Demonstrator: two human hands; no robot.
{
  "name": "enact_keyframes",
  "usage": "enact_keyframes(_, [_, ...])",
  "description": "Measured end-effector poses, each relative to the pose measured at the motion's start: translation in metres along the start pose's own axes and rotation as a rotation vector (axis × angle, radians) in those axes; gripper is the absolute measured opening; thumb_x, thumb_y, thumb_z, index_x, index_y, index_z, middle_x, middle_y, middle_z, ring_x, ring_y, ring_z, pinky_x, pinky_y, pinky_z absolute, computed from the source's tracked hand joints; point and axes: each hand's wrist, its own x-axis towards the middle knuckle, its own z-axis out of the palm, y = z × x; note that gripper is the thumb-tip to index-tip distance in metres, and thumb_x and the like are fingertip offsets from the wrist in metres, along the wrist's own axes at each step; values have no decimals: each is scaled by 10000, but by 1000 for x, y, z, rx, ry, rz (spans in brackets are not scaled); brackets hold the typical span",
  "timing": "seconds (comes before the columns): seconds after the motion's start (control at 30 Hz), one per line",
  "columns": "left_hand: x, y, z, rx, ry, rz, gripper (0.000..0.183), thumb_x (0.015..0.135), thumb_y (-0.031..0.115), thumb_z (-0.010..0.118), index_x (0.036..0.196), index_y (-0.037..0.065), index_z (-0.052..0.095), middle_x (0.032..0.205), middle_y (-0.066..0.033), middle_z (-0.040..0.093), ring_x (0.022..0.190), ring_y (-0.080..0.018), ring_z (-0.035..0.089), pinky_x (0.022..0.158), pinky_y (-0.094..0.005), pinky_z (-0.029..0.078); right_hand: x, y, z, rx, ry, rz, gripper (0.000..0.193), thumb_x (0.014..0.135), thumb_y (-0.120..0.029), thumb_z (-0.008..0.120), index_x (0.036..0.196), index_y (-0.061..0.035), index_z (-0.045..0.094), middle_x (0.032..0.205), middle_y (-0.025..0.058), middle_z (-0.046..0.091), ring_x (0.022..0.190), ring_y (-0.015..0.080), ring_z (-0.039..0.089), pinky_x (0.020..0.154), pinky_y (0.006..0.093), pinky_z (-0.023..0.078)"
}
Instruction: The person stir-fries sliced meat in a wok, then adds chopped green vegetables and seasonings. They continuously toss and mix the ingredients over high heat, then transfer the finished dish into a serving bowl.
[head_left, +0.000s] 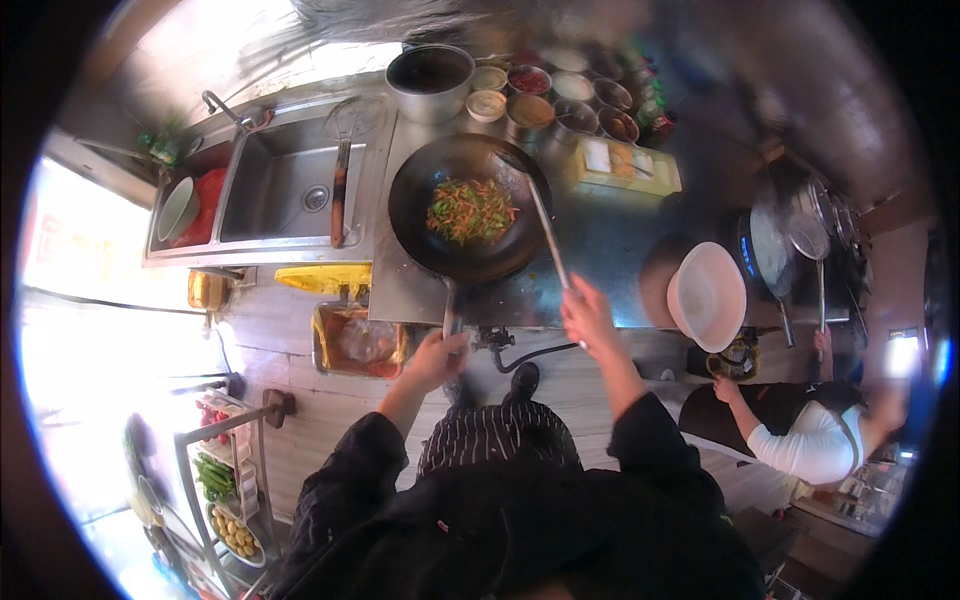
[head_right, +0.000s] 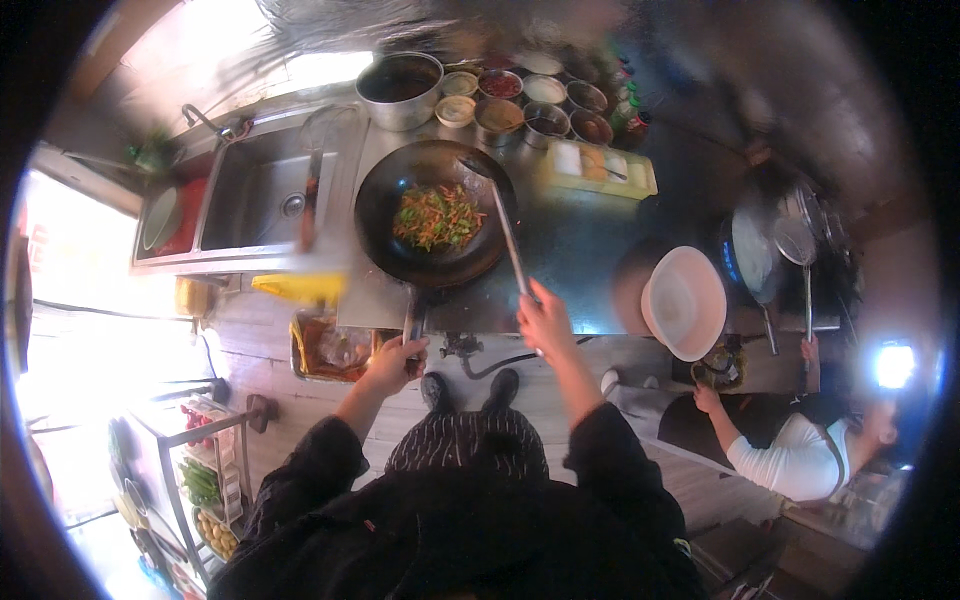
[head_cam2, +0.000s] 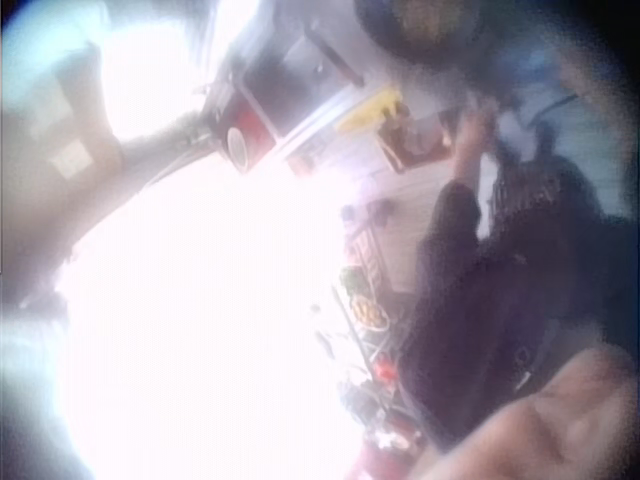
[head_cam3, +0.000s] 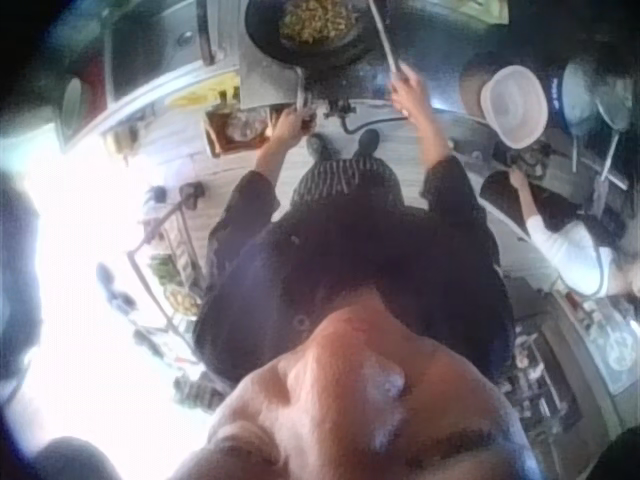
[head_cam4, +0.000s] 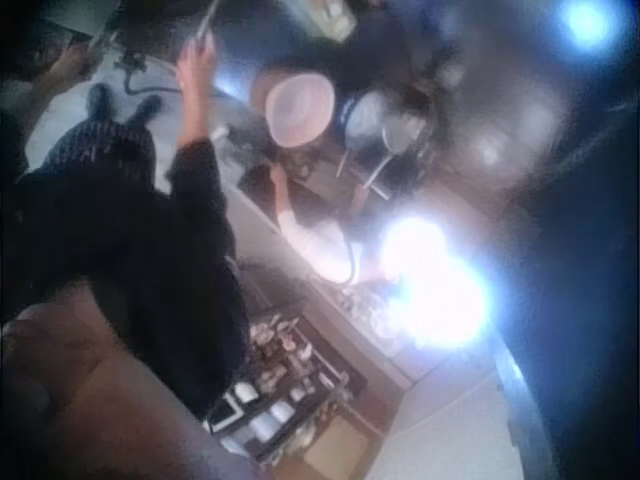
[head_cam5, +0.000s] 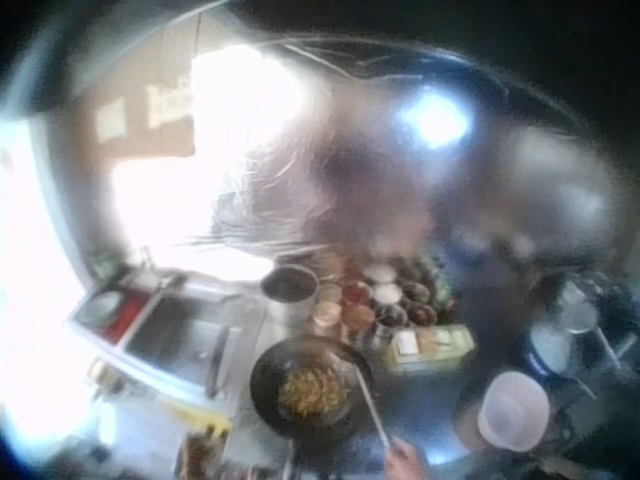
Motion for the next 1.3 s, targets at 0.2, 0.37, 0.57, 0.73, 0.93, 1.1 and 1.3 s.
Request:
enact_keyframes(0.2, [27, 18, 4, -81, -24, 8, 111, 987, 152, 706, 1000, 85, 618, 805, -25, 604, 622, -129, 592, 531, -299, 496, 25, -12, 19, -384, -330, -3, 364, 1020, -186, 583, 1369, -85, 590, 724, 25, 573, 556, 100, 524, 493, 292, 432])
enact_keyframes(0.37, [-15, 0, 49, -43, 28, 50, 171, 975, 146, 716, 968, 88, 555, 791, -32, 584, 601, -153, 585, 500, -326, 494, -60, -67, -52, -994, -269, -328, 471, 969, -160, 620, 1431, -77, 595, 763, 57, 635, 681, 125, 617, 644, 309, 491])
enact_keyframes(0.57, [-50, -5, 85, -82, 80, 34, 135, 947, 107, 696, 886, 45, 592, 692, -61, 572, 583, -197, 603, 507, -346, 496, -120, -71, -97, -374, -407, 293, 447, 1049, -114, 539, 1484, -14, 536, 761, 13, 564, 563, 57, 471, 483, 213, 367])
enact_keyframes(0.73, [6, -8, 36, -65, -35, 113, 160, 941, 136, 704, 985, 48, 577, 751, -50, 576, 586, -172, 578, 526, -353, 494, -68, -15, -61, -396, -334, 150, 453, 1029, -173, 611, 1459, -41, 558, 769, 26, 594, 565, 65, 513, 486, 245, 405])
enact_keyframes(0.93, [-28, -80, -17, 236, 4, 37, 192, 928, 145, 719, 996, 44, 571, 742, -28, 570, 550, -148, 562, 482, -310, 473, -46, 31, -23, -842, 57, -562, 439, 962, -170, 676, 1370, -17, 624, 1077, 202, 745, 891, 353, 727, 809, 429, 558])
enact_keyframes(1.1, [-31, -54, 1, 79, 6, 132, 165, 971, 141, 694, 968, 55, 554, 734, -44, 561, 551, -159, 551, 492, -324, 482, -64, 39, -20, -723, -90, -513, 487, 989, -173, 652, 1458, -65, 580, 937, 120, 706, 746, 211, 666, 683, 340, 519])
enact_keyframes(1.3, [-3, 13, 28, -49, 47, 73, 192, 978, 161, 719, 960, 79, 547, 760, -50, 565, 594, -146, 549, 508, -320, 470, -62, 14, -18, -283, -195, -104, 540, 1051, -163, 576, 1572, -95, 446, 721, -20, 523, 503, 48, 420, 416, 241, 356])
